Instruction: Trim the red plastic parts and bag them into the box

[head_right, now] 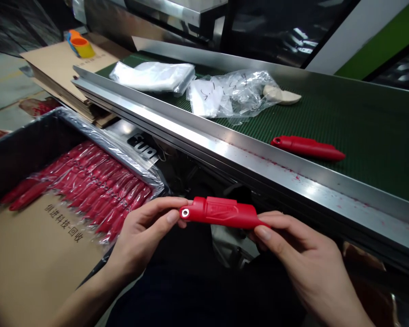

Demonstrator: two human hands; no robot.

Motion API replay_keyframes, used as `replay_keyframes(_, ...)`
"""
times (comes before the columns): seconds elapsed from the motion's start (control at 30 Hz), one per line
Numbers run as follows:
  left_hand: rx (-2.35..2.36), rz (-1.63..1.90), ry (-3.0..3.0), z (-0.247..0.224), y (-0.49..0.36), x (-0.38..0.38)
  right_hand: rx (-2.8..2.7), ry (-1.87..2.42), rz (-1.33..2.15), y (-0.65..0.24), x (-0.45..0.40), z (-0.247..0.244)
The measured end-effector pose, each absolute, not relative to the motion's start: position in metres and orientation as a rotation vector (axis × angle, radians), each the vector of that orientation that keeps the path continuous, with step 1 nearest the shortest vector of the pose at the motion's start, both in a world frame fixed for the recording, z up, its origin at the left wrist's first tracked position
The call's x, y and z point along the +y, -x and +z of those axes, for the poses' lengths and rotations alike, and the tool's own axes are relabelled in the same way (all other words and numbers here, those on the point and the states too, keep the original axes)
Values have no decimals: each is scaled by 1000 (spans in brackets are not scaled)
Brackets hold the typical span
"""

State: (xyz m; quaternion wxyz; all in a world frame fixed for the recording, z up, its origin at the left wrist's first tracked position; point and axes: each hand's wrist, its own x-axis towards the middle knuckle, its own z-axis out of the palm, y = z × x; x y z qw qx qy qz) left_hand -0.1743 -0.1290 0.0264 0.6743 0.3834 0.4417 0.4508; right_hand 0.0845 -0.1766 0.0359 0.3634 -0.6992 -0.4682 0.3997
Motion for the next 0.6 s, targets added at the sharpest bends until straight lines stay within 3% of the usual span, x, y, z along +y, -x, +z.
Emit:
replay_keyframes(0.17,1032,1044,-837,21,174,-126,-916,1612,1370,-63,-167,45)
replay_keyframes(0.33,1191,980,-989,15,181,-122,-898,1545,1458,-55,-160,46)
replay_keyframes(0.47,1308,1018,-1576,14,189,-118,-1219,1650,1289,-51,-154,53)
replay_keyframes(0.6,1000,901,-1893,16,181,-115,-1749,1508,1349,-34,-128,87)
